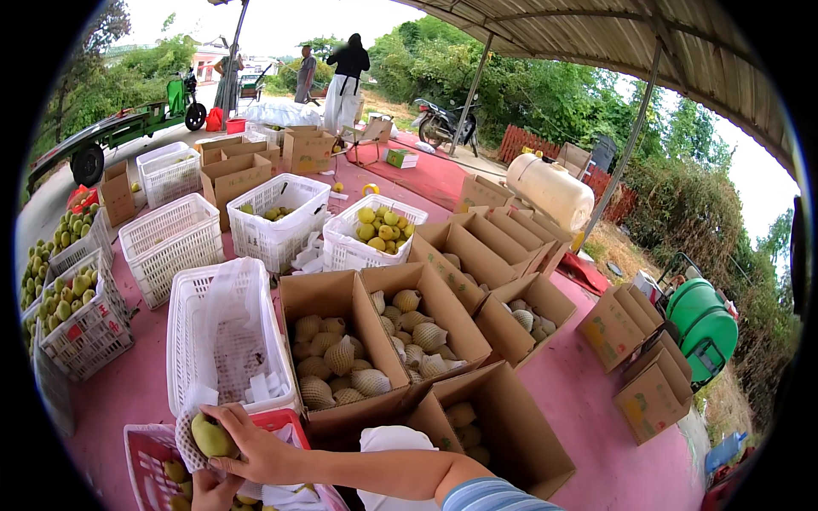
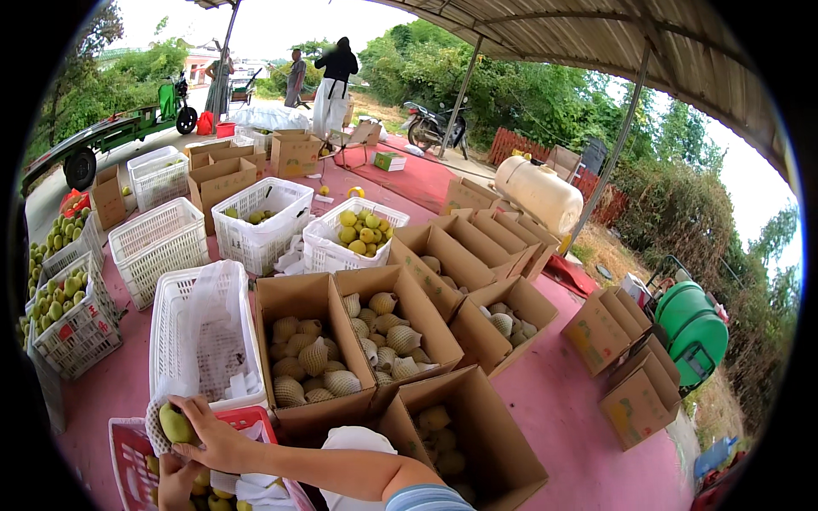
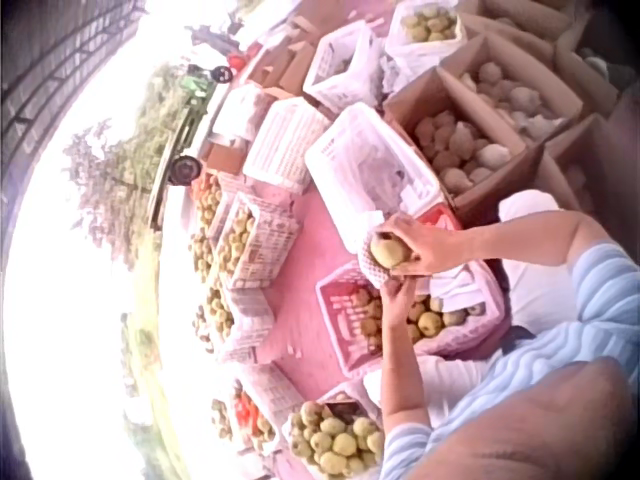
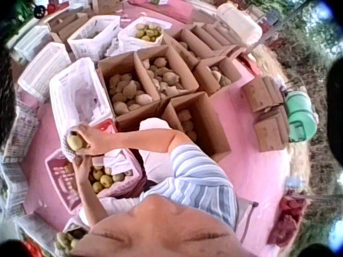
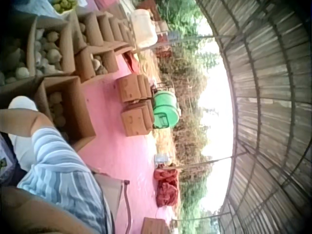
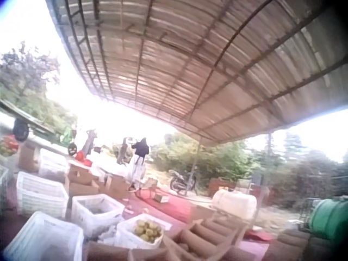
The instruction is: The person sits on the ground and repeatedly picks pears from a basket, wraps each one in a white foam net, and places it into a cardboard box. The process is repeated continuously throughout the clip.
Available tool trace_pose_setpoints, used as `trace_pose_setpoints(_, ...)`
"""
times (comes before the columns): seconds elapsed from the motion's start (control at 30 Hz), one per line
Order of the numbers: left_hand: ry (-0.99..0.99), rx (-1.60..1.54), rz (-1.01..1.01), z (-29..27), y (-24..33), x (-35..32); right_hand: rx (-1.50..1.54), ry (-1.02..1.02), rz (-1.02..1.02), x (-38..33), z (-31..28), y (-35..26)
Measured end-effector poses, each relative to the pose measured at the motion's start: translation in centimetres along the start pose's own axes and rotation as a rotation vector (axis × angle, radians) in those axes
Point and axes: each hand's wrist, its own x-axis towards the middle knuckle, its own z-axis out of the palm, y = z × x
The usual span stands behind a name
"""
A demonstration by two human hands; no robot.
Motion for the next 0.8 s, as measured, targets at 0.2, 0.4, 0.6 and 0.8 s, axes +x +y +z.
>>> trace_pose_setpoints(0.2, 0.114, -0.059, 0.089, 1.0, 0.4, 1.0, -0.06, 0.085, -0.098, 0.0, 0.5, 1.0)
trace_pose_setpoints(0.4, 0.114, -0.149, -0.031, -0.2, 2.7, -2.5, 0.059, 0.064, 0.229, 1.9, -6.6, -1.6)
trace_pose_setpoints(0.6, -0.044, -0.21, -0.156, 0.7, 4.3, -5.7, 0.989, -0.586, 0.393, 1.3, -2.7, 0.2)
trace_pose_setpoints(0.8, -0.169, -0.309, -0.158, 0.6, 6.3, -6.1, 1.025, -0.617, 0.555, 1.7, -0.1, 1.4)
